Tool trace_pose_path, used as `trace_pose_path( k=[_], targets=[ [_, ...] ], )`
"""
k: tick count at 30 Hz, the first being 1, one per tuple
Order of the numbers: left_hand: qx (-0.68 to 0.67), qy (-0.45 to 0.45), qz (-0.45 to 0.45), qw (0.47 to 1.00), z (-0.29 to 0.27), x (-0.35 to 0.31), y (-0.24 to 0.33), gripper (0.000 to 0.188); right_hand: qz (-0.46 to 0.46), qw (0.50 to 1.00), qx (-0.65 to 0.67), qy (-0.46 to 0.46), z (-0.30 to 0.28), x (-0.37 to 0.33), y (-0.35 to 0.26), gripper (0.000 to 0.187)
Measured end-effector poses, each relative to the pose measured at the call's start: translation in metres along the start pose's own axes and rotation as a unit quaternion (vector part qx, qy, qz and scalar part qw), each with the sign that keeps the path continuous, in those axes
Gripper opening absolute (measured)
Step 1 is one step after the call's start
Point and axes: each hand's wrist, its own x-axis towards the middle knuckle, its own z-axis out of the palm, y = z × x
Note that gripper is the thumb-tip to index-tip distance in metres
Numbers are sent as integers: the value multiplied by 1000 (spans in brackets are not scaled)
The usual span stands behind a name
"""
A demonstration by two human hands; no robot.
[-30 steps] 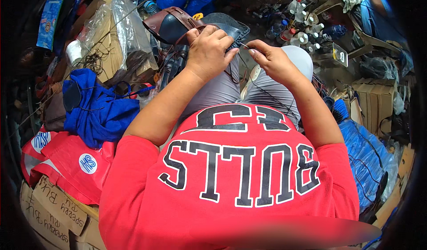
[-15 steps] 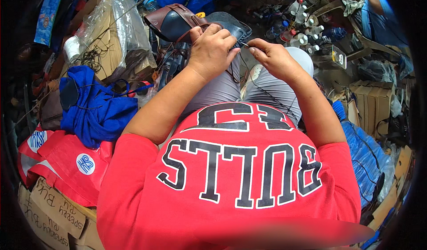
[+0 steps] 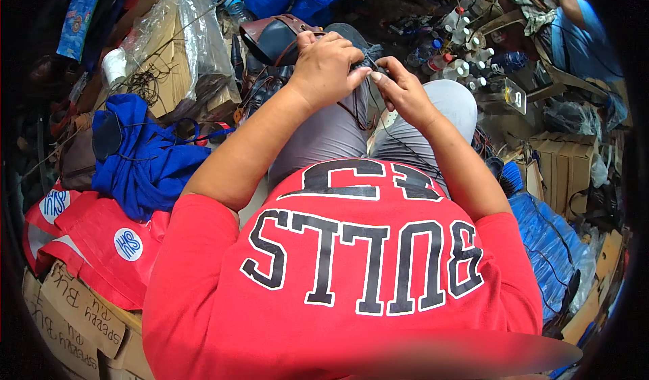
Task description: Hand-stitching the edges and components of a leather shoe upper using a needle and thread.
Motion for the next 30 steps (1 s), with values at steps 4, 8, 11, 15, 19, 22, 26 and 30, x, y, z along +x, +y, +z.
trace_pose_path(
  k=[4, 8, 11, 15, 19, 22, 26, 30],
  targets=[
    [25, -34, 4, 999, 2, 17, -5, 28, -257, 935, -194, 148, -3, 22, 22, 28],
    [104, -130, -38, 985, 8, 54, 4, 29, -120, 895, -394, 172, -12, 47, 1, 28],
    [129, -205, -50, 969, 8, 88, 19, 25, -58, 883, -444, 141, -28, 77, -2, 30],
    [173, -240, -73, 953, 12, 107, 22, 23, -24, 885, -454, 104, -38, 111, 0, 33],
    [107, -190, -45, 975, 19, 126, 92, 25, 18, 878, -462, 124, -145, 160, 100, 45],
    [108, -279, -26, 954, 7, 94, 65, 24, 132, 910, -372, 127, -92, 145, 51, 48],
    [9, -248, 90, 965, -20, 67, 112, 18, 254, 830, -451, 209, -175, 88, 73, 44],
    [-38, -196, 143, 969, -64, 19, 100, 23, 279, 802, -457, 267, -228, 37, 116, 45]
  ],
)
